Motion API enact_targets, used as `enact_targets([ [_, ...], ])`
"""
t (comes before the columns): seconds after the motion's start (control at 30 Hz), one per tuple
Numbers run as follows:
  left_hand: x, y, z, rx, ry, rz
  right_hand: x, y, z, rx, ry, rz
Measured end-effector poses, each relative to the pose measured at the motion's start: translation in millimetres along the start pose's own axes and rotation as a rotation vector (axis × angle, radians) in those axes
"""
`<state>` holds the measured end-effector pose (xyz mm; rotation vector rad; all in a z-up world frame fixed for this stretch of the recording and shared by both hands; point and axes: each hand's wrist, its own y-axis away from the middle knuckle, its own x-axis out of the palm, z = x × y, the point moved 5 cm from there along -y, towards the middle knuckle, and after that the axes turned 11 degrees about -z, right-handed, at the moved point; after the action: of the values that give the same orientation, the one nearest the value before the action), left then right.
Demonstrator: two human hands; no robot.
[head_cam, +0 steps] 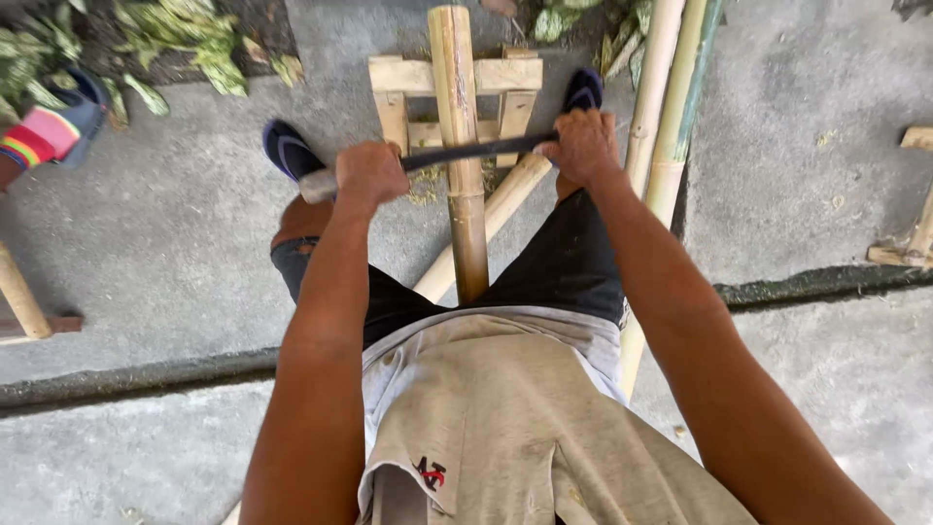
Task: The recorder is using a machete to scrape and shave the outer bark off a bamboo pole while sitting.
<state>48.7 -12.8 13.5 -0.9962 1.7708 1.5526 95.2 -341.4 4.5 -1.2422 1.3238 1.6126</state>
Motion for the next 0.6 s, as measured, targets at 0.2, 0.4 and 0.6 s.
enact_targets([
  [0.2,42,42,4,0.008,0.003,-0.052,3,50,16,-0.016,-0.023,-0.076],
  [0.4,50,58,1,-0.001,0.065,-0.201,12,56,17,0.018,-0.017,-0.05],
  [0.6,56,66,4,-0.069,0.048,-0.256,25,57,19,-0.009,-0.014,-0.039],
])
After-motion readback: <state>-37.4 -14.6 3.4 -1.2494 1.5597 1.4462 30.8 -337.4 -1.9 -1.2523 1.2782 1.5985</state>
